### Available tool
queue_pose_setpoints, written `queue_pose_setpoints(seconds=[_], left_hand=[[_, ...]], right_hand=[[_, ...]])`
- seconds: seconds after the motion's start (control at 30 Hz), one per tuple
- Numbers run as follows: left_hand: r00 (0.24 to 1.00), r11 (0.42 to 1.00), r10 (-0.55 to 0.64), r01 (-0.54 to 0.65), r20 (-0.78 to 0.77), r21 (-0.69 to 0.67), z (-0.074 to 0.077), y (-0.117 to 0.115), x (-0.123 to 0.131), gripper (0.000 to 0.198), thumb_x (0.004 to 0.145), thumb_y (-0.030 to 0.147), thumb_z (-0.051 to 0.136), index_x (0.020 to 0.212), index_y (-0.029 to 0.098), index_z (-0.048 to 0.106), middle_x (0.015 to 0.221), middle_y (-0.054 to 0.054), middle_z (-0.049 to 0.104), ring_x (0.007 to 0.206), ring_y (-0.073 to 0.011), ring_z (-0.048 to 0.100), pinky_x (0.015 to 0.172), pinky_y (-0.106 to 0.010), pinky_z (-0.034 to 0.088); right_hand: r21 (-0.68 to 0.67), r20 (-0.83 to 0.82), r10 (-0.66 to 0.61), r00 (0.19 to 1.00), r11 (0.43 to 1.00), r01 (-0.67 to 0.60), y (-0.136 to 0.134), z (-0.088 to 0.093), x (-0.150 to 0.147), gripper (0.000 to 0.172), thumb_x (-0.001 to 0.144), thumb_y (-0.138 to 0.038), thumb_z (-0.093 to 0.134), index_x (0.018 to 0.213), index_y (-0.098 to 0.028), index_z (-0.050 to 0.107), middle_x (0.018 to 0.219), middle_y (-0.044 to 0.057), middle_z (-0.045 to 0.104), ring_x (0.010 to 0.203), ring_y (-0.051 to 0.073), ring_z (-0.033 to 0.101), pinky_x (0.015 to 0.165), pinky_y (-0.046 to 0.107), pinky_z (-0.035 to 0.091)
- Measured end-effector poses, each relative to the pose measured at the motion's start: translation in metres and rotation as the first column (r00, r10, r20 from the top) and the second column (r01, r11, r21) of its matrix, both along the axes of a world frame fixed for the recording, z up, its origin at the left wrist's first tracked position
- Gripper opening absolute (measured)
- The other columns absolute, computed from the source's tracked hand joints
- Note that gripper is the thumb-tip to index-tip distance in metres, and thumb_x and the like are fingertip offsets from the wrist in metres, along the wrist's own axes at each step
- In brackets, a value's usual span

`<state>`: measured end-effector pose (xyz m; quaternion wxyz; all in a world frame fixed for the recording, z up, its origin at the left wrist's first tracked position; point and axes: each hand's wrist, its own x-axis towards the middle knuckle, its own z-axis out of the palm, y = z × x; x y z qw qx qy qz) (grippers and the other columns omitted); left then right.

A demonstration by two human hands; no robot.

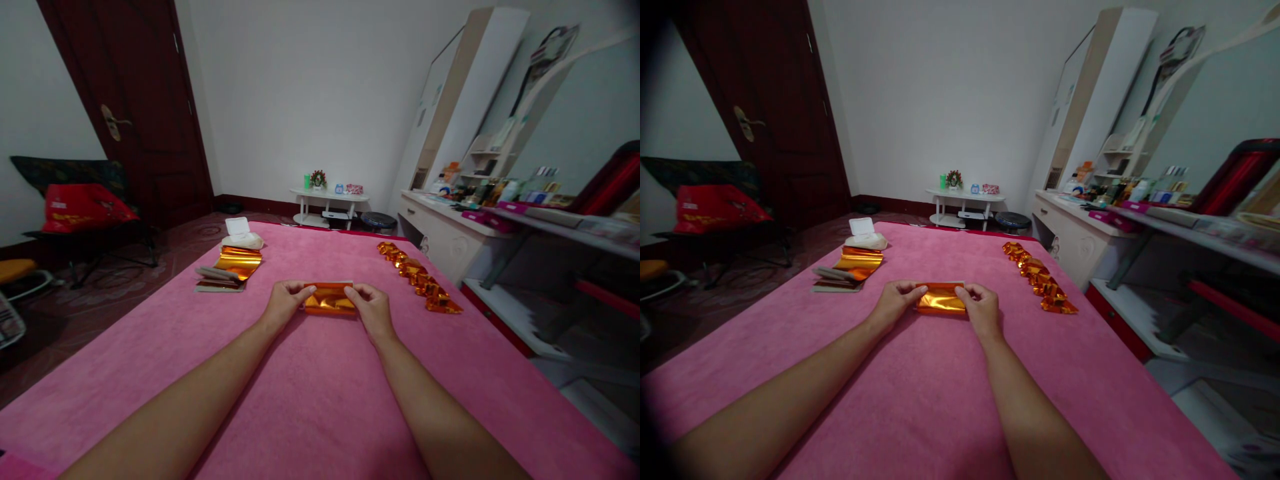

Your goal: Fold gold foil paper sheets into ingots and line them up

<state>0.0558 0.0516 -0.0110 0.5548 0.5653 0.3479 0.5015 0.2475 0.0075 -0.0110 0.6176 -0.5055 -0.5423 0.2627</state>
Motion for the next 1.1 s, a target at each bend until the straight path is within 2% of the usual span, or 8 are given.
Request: queue_pose_setpoints(seconds=[0.17,0.4,0.57,0.73,1.1], left_hand=[[1.0,1.0,-0.022,0.022,-0.009,-0.004,-0.0037,0.0016,0.0005,0.03,0.062,0.035,0.077,0.078,0.011,0.073,0.063,-0.004,0.067,0.052,-0.0125,0.056,0.052,-0.023,0.041],[1.0,1.0,-0.01,0.01,-0.009,0.012,-0.0025,0.0013,0.0015,0.027,0.059,0.033,0.079,0.073,0.01,0.073,0.057,-0.003,0.064,0.048,-0.0107,0.052,0.049,-0.022,0.039],[1.0,0.999,-0.024,0.024,-0.008,0.024,-0.0006,-0.001,0.0011,0.029,0.064,0.035,0.076,0.081,0.011,0.074,0.067,-0.005,0.068,0.054,-0.0127,0.056,0.053,-0.023,0.041],[0.999,0.998,-0.046,0.046,-0.015,0.042,-0.0025,-0.0012,-0.0001,0.029,0.07,0.039,0.071,0.079,0.011,0.073,0.06,-0.003,0.064,0.049,-0.0105,0.053,0.051,-0.022,0.039],[0.999,0.998,-0.034,0.036,-0.039,0.052,-0.0014,0.0001,-0.0009,0.034,0.07,0.041,0.071,0.084,0.01,0.074,0.062,-0.005,0.065,0.05,-0.0108,0.051,0.05,-0.022,0.039]], right_hand=[[0.029,-0.006,-0.044,0.999,0.999,0.045,0.0003,0.0004,-0.0003,0.023,0.072,-0.04,0.066,0.075,-0.017,0.069,0.07,0.002,0.065,0.066,0.017,0.057,0.062,0.028,0.044],[0.047,0.015,-0.056,0.998,0.997,0.055,-0.001,0.0015,0.0004,0.022,0.073,-0.04,0.065,0.072,-0.018,0.069,0.065,0.0,0.062,0.062,0.016,0.054,0.06,0.026,0.042],[0.047,0.015,-0.048,0.999,0.998,0.047,-0.001,0.0008,0.0012,0.022,0.074,-0.04,0.065,0.074,-0.018,0.07,0.067,0.0,0.063,0.063,0.016,0.055,0.06,0.026,0.043],[0.061,-0.002,-0.05,0.999,0.997,0.05,-0.0013,0.001,0.0017,0.02,0.074,-0.038,0.064,0.074,-0.019,0.07,0.069,0.0,0.064,0.066,0.016,0.056,0.063,0.027,0.043],[0.073,-0.015,-0.038,0.999,0.997,0.039,-0.0013,0.0001,0.0025,0.02,0.076,-0.037,0.064,0.076,-0.018,0.071,0.072,0.001,0.065,0.068,0.017,0.057,0.065,0.027,0.045]])
